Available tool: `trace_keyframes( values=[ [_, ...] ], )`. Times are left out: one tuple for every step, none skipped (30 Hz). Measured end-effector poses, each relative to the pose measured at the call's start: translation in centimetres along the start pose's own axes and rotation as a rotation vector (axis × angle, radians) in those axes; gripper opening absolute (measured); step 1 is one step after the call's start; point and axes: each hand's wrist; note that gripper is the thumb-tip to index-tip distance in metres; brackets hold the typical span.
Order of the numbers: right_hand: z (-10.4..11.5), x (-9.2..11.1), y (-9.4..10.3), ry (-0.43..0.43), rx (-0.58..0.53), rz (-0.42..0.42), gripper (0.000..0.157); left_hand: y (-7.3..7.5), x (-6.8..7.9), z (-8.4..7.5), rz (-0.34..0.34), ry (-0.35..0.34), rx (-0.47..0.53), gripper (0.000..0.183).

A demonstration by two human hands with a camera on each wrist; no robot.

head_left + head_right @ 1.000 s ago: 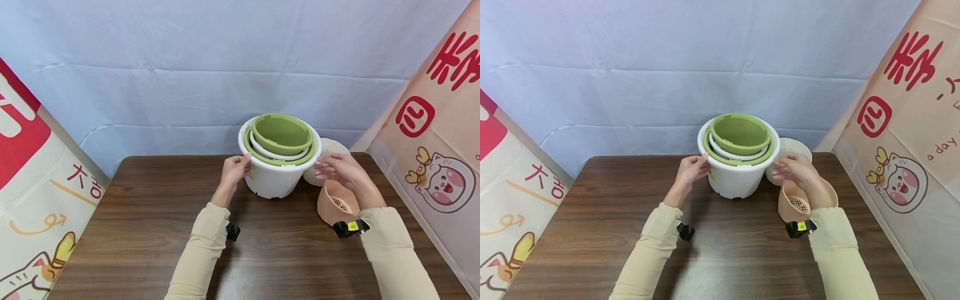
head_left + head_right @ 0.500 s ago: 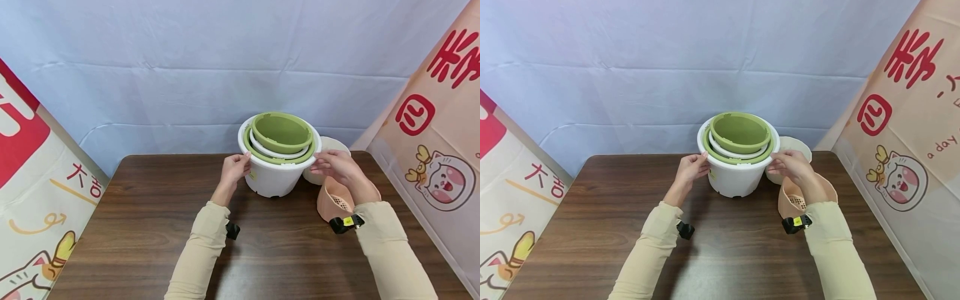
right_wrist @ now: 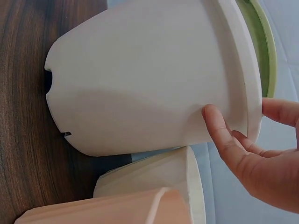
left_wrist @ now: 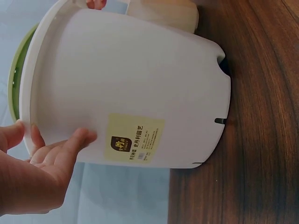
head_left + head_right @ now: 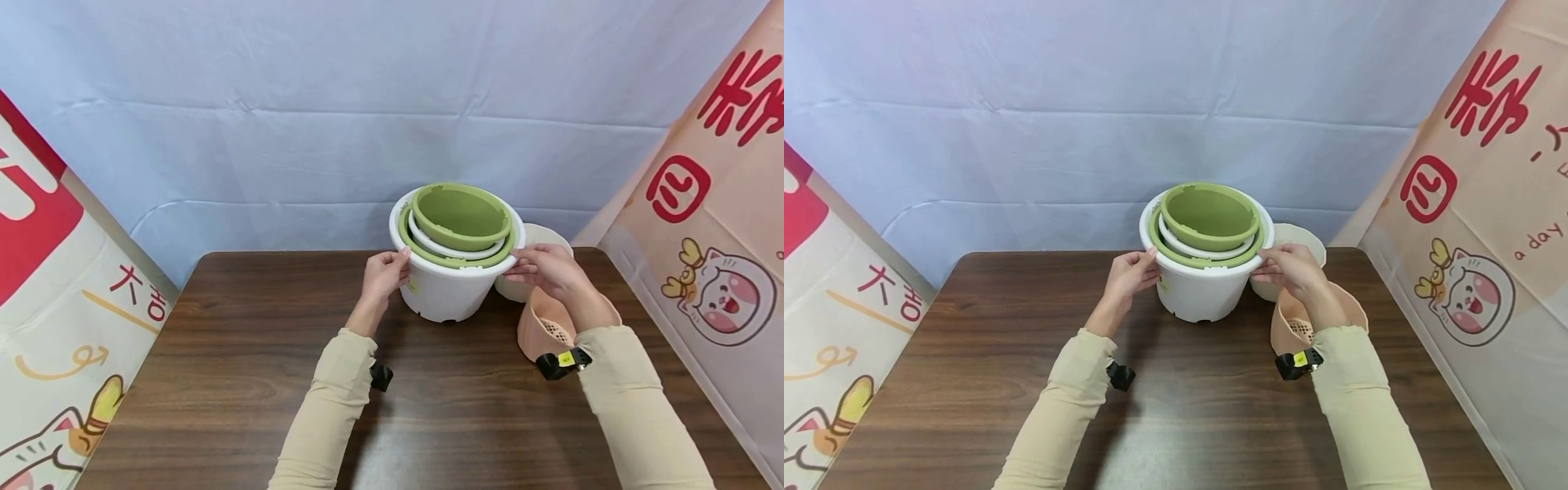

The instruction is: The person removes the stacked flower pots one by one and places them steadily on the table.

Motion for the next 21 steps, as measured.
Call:
trace_keyframes(
  values=[
    [0.0, 0.02, -0.02, 0.0, 0.001, 0.0, 0.007, -0.02, 0.01, 0.0, 0.0, 0.0, -0.001, 0.031],
    [0.0, 0.03, -0.02, 0.001, 0.002, 0.0, 0.007, -0.04, 0.0, 0.01, 0.001, 0.001, -0.001, 0.031],
    [-0.01, 0.05, -0.04, 0.005, 0.009, -0.002, 0.006, -0.06, 0.02, 0.01, 0.002, 0.0, 0.0, 0.031],
    [-0.01, 0.05, -0.05, 0.007, 0.014, -0.003, 0.006, -0.07, 0.02, 0.01, 0.002, 0.0, 0.002, 0.031],
    [-0.02, 0.05, -0.07, 0.009, 0.02, -0.005, 0.005, -0.09, 0.03, 0.03, 0.0, -0.002, 0.004, 0.031],
    [-0.02, 0.04, -0.09, 0.012, 0.025, -0.004, 0.005, -0.11, 0.02, 0.06, -0.002, -0.004, 0.006, 0.031],
    [-0.03, 0.02, -0.09, 0.014, 0.03, -0.004, 0.005, -0.12, 0.03, 0.06, -0.003, -0.006, 0.008, 0.031],
    [-0.03, 0.01, -0.12, 0.015, 0.038, -0.005, 0.007, -0.12, 0.03, 0.07, -0.005, -0.007, 0.011, 0.031],
    [-0.03, 0.0, -0.14, 0.015, 0.044, -0.006, 0.008, -0.13, 0.04, 0.07, -0.007, -0.01, 0.014, 0.031],
    [-0.03, -0.02, -0.15, 0.013, 0.046, -0.006, 0.009, -0.12, 0.05, 0.07, -0.009, -0.011, 0.016, 0.031],
    [-0.02, -0.02, -0.16, 0.012, 0.047, -0.006, 0.011, -0.11, 0.07, 0.07, -0.01, -0.012, 0.017, 0.031],
    [-0.01, -0.02, -0.16, 0.01, 0.05, -0.008, 0.011, -0.1, 0.08, 0.07, -0.011, -0.011, 0.017, 0.03],
    [0.0, -0.02, -0.16, 0.007, 0.055, -0.01, 0.012, -0.09, 0.09, 0.06, -0.01, -0.012, 0.017, 0.03],
    [0.01, -0.02, -0.15, 0.005, 0.057, -0.011, 0.013, -0.07, 0.08, 0.07, -0.01, -0.011, 0.016, 0.03],
    [0.02, -0.03, -0.14, 0.004, 0.058, -0.014, 0.013, -0.06, 0.08, 0.06, -0.008, -0.01, 0.015, 0.03],
    [0.02, -0.04, -0.12, 0.002, 0.061, -0.015, 0.013, -0.03, 0.09, 0.04, -0.006, -0.007, 0.012, 0.03],
    [0.02, -0.05, -0.12, 0.001, 0.064, -0.016, 0.013, 0.0, 0.1, 0.01, -0.004, -0.003, 0.009, 0.03],
    [0.01, -0.07, -0.12, 0.0, 0.067, -0.017, 0.012, 0.03, 0.12, -0.03, -0.002, -0.001, 0.006, 0.03],
    [0.0, -0.09, -0.13, 0.001, 0.067, -0.018, 0.011, 0.07, 0.15, -0.09, 0.001, 0.003, 0.004, 0.031],
    [-0.01, -0.11, -0.14, 0.002, 0.066, -0.021, 0.01, 0.11, 0.19, -0.17, 0.004, 0.008, 0.0, 0.031],
    [-0.03, -0.13, -0.17, 0.003, 0.065, -0.024, 0.009, 0.15, 0.24, -0.27, 0.007, 0.013, -0.004, 0.031]
  ],
)
Point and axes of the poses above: each hand's wrist, its own x-axis away from the middle knuckle, its own y-axis out of the back of the hand, z = x × y, and after that the axes turned 14 degrees about -x, right-handed
